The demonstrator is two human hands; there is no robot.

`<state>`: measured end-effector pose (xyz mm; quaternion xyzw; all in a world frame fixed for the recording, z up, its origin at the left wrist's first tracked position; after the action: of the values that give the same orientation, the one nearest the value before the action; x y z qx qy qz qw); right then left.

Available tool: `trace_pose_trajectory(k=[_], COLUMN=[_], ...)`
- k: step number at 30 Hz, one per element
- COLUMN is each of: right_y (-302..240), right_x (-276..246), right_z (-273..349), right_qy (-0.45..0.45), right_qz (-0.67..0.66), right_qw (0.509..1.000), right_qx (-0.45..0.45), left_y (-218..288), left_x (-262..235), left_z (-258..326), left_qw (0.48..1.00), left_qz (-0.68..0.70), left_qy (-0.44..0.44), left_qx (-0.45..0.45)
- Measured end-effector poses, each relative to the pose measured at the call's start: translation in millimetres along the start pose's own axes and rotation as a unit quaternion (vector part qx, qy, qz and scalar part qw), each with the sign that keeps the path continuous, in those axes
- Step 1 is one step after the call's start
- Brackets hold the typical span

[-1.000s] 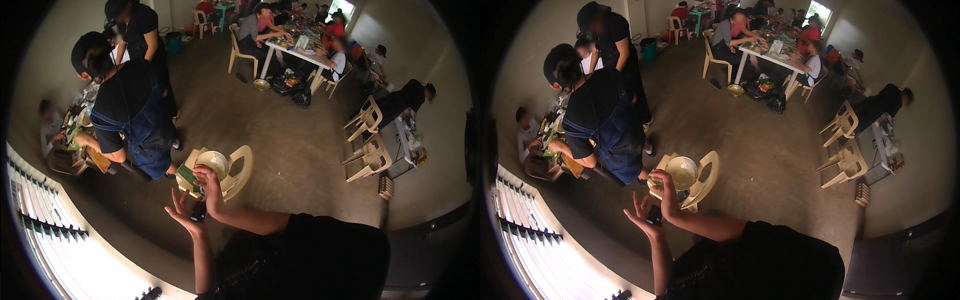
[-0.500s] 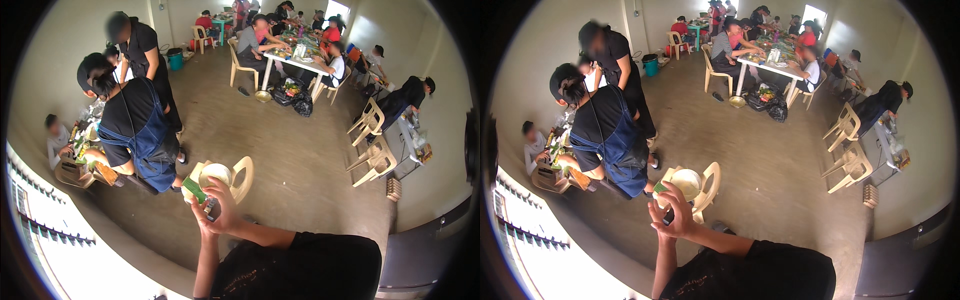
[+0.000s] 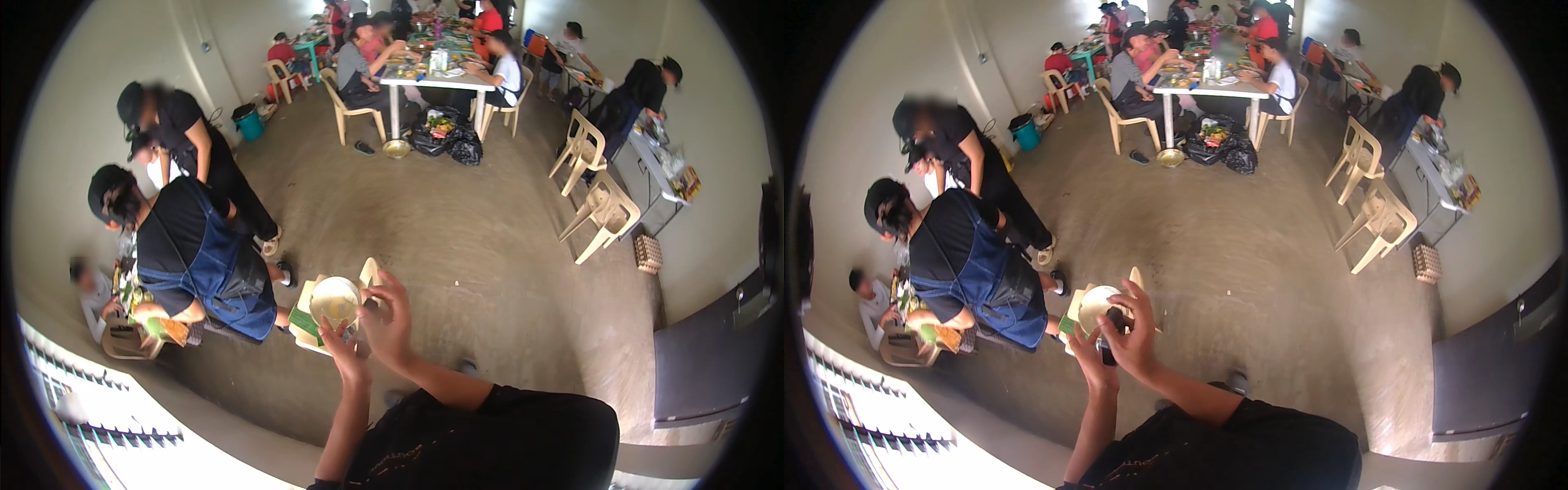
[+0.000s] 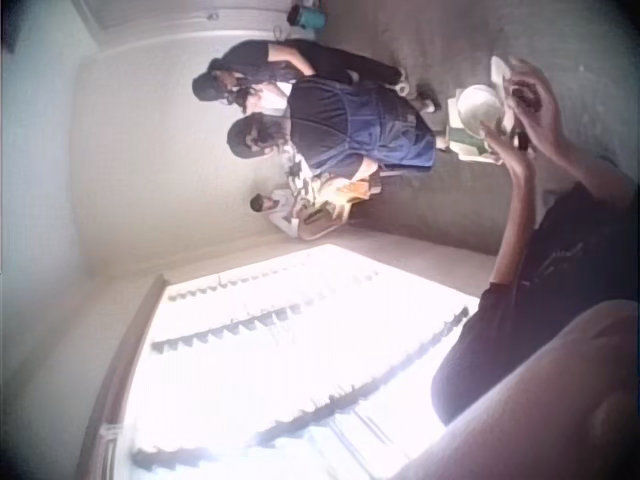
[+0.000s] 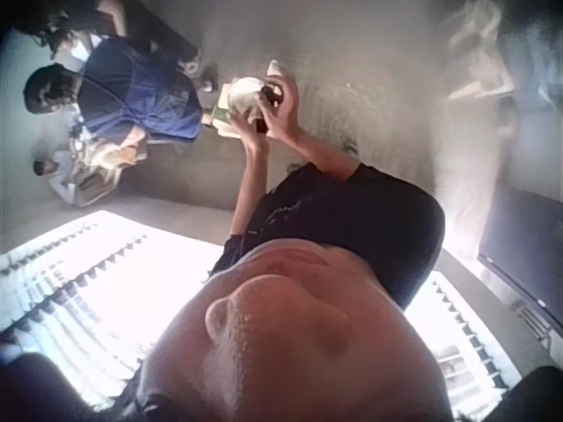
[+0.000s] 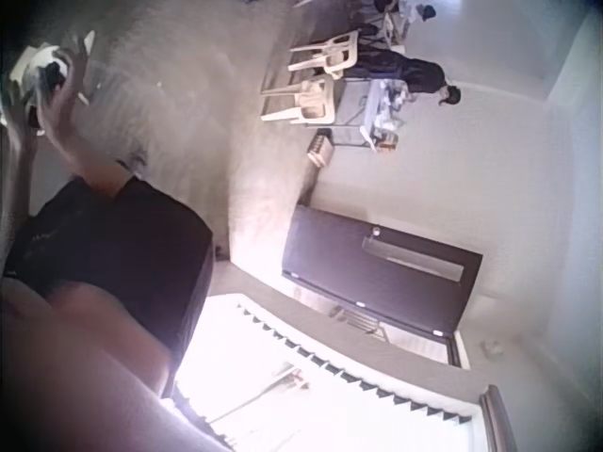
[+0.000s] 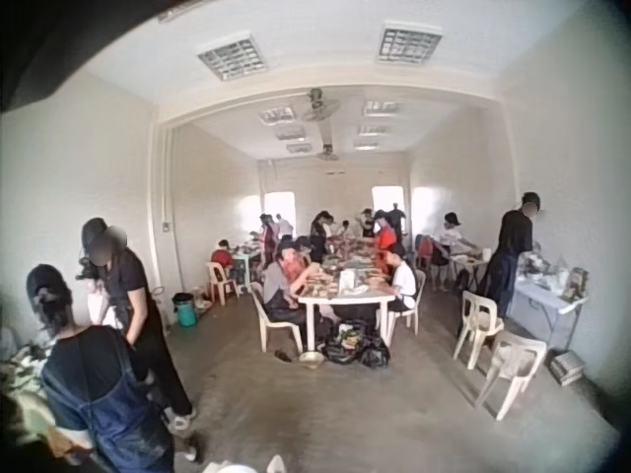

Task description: The person assembles a dish by placing yellow fruit slices and shredded white topping into small containers lined with banana leaves. They work at a table with other people, arranging the food items one by one.

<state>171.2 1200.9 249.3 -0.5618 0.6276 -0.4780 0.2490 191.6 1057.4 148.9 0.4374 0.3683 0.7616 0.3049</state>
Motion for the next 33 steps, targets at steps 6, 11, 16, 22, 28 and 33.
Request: trace_pose_trajectory(k=[6,11,16,22,28,33], right_y=[-34,-80,-152,-229,-266,-291], right_x=[-107,-217,-306,-378,-406,-400], right_z=[-32,-58,-82,-96,-101,-113], right_qy=[0.121,0.14,0.137,0.184,0.221,0.233], right_qz=[-0.126,-0.181,-0.082,0.022,-0.021,-0.011], right_qw=[0.983,0.973,0.983,0.973,0.947,0.918], right_qx=[-0.051,-0.033,-0.085,-0.137,-0.232,-0.321], left_y=[-12,-5,-6,-13,-13,12], left_x=[125,253,358,437,474,494], left_z=[34,92,158,208,231,234], left_qw=[0.977,0.948,0.914,0.882,0.857,0.837], left_qz=[0.124,0.138,0.091,0.097,0.109,0.123], left_qy=[-0.129,-0.226,-0.324,-0.389,-0.447,-0.474], left_qx=[0.115,0.178,0.225,0.248,0.232,0.244])
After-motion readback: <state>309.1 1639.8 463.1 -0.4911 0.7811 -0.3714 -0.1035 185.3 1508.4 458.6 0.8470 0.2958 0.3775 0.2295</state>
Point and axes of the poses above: each hand's wrist, its own z-axis away from the middle knuckle, its own x-axis out of the palm, y = z × x, the point moved 10 cm from there along -z, towards the middle knuckle, and after that the axes turned 1 degree about z, right-handed, at the moved point
